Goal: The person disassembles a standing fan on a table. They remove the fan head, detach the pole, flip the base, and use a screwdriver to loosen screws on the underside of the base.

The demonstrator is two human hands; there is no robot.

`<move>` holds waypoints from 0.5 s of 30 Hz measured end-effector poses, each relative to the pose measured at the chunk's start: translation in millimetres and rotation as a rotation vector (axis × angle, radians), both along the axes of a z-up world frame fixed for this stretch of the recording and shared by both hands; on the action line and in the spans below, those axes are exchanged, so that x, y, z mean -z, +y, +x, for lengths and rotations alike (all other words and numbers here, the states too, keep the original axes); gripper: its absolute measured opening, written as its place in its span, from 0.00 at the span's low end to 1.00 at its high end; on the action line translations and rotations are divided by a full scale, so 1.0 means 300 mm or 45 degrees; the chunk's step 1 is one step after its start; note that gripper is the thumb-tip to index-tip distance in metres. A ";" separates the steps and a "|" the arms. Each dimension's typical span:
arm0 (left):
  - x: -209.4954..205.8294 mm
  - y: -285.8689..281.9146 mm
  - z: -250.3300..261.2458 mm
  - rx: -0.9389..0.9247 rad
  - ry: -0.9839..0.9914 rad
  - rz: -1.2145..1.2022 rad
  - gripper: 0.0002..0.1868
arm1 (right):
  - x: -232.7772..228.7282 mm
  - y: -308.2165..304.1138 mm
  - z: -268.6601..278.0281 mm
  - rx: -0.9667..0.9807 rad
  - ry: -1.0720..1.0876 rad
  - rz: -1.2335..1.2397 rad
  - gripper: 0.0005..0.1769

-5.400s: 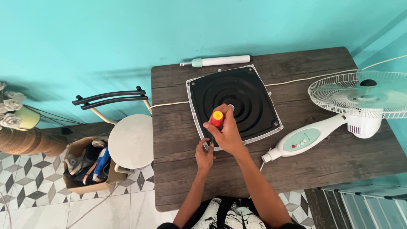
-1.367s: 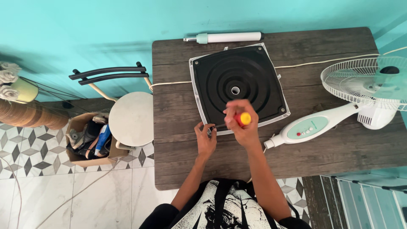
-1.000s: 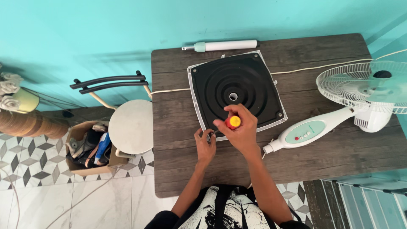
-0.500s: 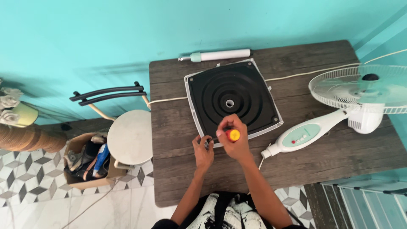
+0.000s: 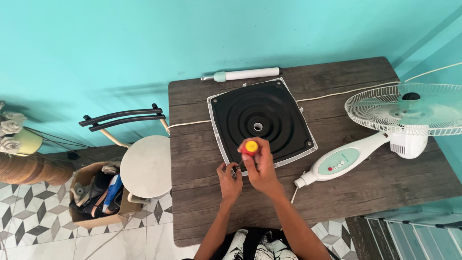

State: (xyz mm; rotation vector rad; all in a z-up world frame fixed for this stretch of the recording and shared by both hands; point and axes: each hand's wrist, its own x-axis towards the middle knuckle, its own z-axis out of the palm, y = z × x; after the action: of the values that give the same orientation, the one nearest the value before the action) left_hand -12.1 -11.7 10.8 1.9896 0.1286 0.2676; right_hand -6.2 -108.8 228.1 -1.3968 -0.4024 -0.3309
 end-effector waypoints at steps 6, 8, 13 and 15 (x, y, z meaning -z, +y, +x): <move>0.022 -0.007 0.004 0.002 0.049 -0.023 0.15 | 0.068 -0.028 -0.010 0.029 0.101 -0.230 0.09; 0.028 -0.008 0.007 0.005 -0.003 0.019 0.14 | 0.058 -0.029 -0.013 0.062 0.229 -0.216 0.06; 0.031 -0.015 -0.008 -0.014 0.096 -0.079 0.13 | -0.008 -0.033 -0.024 0.368 -0.101 -0.558 0.15; 0.023 -0.017 -0.008 -0.004 0.074 -0.075 0.13 | -0.034 -0.036 -0.020 0.453 -0.014 -0.611 0.18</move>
State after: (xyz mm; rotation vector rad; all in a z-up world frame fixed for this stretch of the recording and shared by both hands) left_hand -14.5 -17.0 4.1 1.9392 0.1752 0.2058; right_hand -12.4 -119.6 238.3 -1.9438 -0.2474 -0.5570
